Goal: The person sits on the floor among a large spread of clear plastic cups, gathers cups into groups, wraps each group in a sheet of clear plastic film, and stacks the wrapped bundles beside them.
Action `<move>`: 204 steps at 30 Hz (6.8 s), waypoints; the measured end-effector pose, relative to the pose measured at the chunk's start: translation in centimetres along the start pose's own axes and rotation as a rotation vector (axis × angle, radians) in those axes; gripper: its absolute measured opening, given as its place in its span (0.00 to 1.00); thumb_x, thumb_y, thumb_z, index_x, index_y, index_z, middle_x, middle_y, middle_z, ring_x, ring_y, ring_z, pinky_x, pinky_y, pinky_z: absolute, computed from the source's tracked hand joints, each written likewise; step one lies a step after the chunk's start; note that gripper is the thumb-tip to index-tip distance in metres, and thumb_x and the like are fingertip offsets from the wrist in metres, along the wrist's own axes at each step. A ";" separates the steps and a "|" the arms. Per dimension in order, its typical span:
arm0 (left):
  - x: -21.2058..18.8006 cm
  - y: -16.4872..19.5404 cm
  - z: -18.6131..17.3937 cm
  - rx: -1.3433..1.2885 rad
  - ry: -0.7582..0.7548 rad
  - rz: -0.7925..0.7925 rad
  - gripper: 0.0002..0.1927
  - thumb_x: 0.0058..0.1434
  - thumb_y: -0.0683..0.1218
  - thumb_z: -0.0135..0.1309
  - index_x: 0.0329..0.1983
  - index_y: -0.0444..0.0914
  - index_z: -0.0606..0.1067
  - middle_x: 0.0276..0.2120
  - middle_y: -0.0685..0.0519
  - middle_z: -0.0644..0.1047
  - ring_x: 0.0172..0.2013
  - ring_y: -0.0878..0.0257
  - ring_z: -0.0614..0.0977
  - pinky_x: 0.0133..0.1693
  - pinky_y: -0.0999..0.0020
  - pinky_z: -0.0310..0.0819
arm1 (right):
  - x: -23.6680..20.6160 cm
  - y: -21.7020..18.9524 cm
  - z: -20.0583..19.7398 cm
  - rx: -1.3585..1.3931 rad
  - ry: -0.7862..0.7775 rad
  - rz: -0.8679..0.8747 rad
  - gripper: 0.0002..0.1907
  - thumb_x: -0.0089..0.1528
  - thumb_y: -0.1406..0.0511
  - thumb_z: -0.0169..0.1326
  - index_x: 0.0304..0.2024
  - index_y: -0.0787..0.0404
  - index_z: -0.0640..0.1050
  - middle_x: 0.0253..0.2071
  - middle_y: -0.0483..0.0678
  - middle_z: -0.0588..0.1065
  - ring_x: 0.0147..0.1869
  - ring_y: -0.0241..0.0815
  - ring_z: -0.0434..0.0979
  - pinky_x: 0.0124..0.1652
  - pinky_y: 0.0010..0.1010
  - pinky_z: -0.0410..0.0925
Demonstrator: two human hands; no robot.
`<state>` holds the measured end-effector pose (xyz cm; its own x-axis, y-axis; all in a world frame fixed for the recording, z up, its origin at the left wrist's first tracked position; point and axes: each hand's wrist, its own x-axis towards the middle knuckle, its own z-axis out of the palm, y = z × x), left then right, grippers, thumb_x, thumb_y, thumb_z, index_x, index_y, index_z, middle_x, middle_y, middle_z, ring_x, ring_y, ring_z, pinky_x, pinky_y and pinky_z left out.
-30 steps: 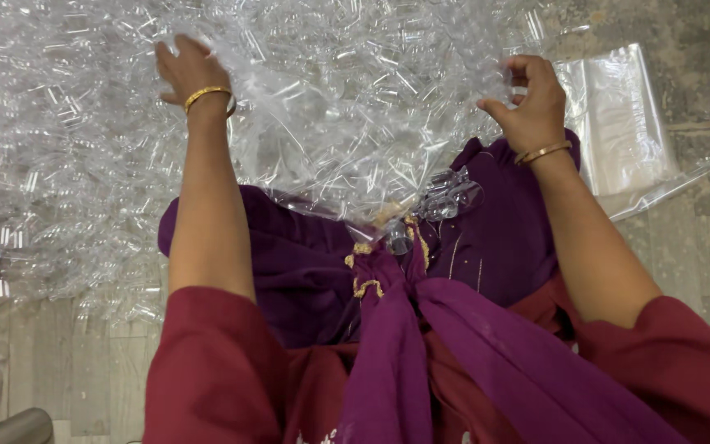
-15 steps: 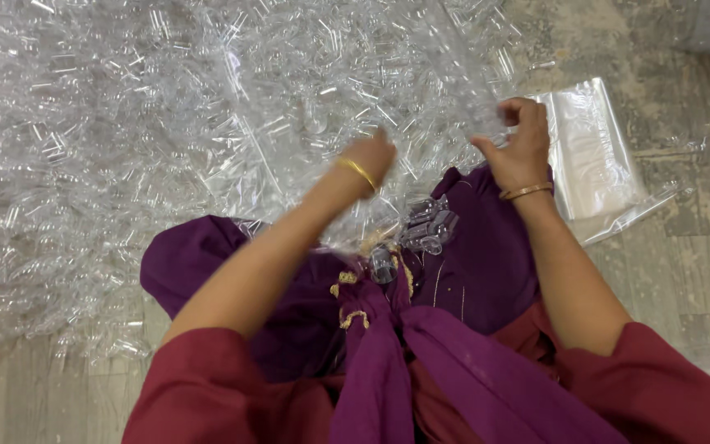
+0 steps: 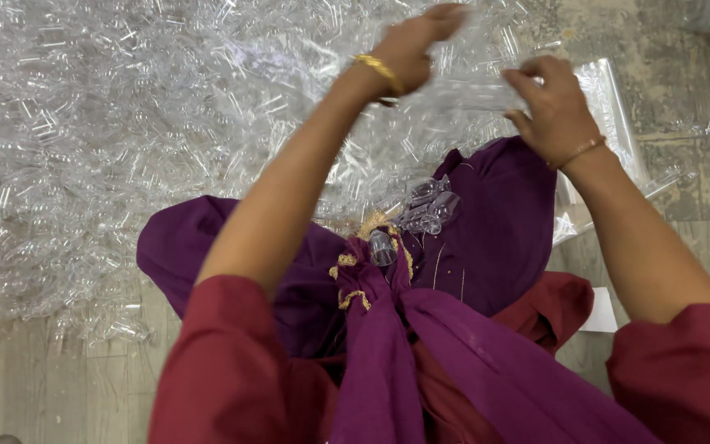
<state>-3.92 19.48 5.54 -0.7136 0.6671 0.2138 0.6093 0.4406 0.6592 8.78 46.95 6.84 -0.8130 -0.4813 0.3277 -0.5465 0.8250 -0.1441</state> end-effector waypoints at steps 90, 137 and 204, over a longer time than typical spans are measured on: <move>-20.8 -14.1 -1.6 0.625 0.241 -0.541 0.35 0.58 0.43 0.58 0.71 0.46 0.65 0.75 0.41 0.46 0.73 0.41 0.49 0.61 0.26 0.45 | -31.2 8.0 -3.2 0.325 -0.095 1.294 0.15 0.74 0.66 0.50 0.60 0.67 0.73 0.60 0.57 0.73 0.65 0.52 0.73 0.65 0.43 0.68; -23.0 -8.5 -1.6 -1.423 0.899 -0.322 0.33 0.70 0.51 0.49 0.77 0.42 0.57 0.68 0.42 0.65 0.67 0.47 0.71 0.67 0.49 0.70 | 8.5 -15.5 14.9 1.571 0.147 0.706 0.31 0.55 0.69 0.67 0.58 0.61 0.69 0.53 0.48 0.71 0.56 0.41 0.77 0.55 0.30 0.76; -21.8 -10.3 1.3 -0.173 0.669 -0.511 0.36 0.61 0.54 0.68 0.68 0.37 0.68 0.60 0.41 0.76 0.57 0.49 0.81 0.56 0.59 0.75 | 22.2 -11.5 17.8 0.787 0.220 0.633 0.05 0.68 0.68 0.55 0.42 0.55 0.82 0.37 0.40 0.84 0.42 0.32 0.87 0.44 0.24 0.80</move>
<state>5.82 1.15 -6.88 -0.9730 -0.1066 0.2047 0.1351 0.4562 0.8795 -6.57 21.51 -0.80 -0.9859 0.1035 0.1314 -0.0725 0.4433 -0.8934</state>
